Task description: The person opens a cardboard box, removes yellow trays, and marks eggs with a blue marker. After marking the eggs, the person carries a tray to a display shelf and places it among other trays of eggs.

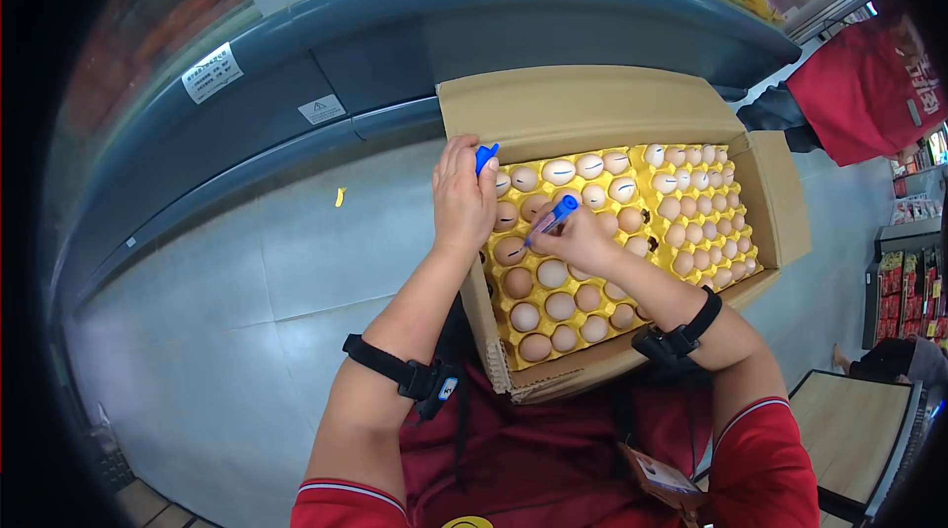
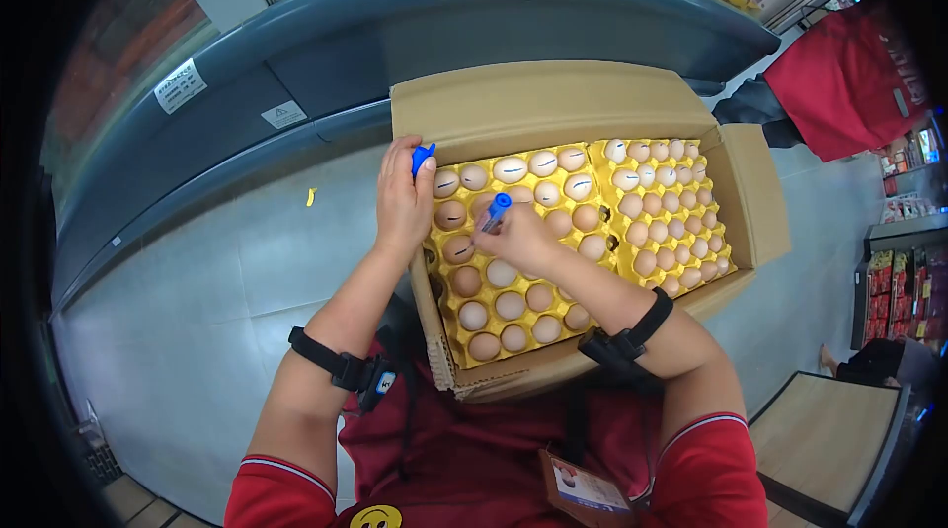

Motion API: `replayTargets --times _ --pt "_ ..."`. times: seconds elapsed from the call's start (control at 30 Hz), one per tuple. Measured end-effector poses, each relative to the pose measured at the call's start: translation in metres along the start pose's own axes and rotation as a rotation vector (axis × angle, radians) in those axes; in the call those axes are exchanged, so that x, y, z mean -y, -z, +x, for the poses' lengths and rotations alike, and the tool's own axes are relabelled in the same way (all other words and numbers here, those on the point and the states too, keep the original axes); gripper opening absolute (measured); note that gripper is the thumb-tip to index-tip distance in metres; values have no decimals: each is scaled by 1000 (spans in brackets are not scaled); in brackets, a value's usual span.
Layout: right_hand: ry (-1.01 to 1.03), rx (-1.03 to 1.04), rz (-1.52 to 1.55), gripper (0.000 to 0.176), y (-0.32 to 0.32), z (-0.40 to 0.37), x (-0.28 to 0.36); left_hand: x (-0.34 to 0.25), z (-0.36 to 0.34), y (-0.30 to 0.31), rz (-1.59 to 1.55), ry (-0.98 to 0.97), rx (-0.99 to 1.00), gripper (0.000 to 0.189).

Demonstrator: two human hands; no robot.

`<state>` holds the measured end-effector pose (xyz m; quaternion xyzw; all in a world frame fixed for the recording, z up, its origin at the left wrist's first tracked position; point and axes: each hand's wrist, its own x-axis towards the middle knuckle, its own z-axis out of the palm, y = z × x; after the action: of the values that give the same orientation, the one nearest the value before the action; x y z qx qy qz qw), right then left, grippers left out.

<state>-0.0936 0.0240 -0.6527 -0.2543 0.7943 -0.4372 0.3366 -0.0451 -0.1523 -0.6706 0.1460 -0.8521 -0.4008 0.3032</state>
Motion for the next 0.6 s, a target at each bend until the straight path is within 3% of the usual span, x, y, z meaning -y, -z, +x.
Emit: replayTargets --times 0.1,0.13,0.27,0.4,0.5,0.6 --pt "-22 -85 -38 12 16 3 -16 0 0 1 6 -17 -7 23" --pt "-56 -79 86 13 21 -1 -12 0 0 1 3 -16 -12 23" --pt "-26 -151 -95 12 43 -6 -18 -1 -1 1 -23 -18 -20 23" --pt "-145 -89 126 10 64 -9 -23 0 0 0 -15 -9 -27 23" --pt "-12 -185 -59 9 78 -11 -44 0 -1 -1 -21 -4 -21 24" --pt "-98 -165 -23 9 95 -19 -46 1 0 -1 -20 0 -6 25"
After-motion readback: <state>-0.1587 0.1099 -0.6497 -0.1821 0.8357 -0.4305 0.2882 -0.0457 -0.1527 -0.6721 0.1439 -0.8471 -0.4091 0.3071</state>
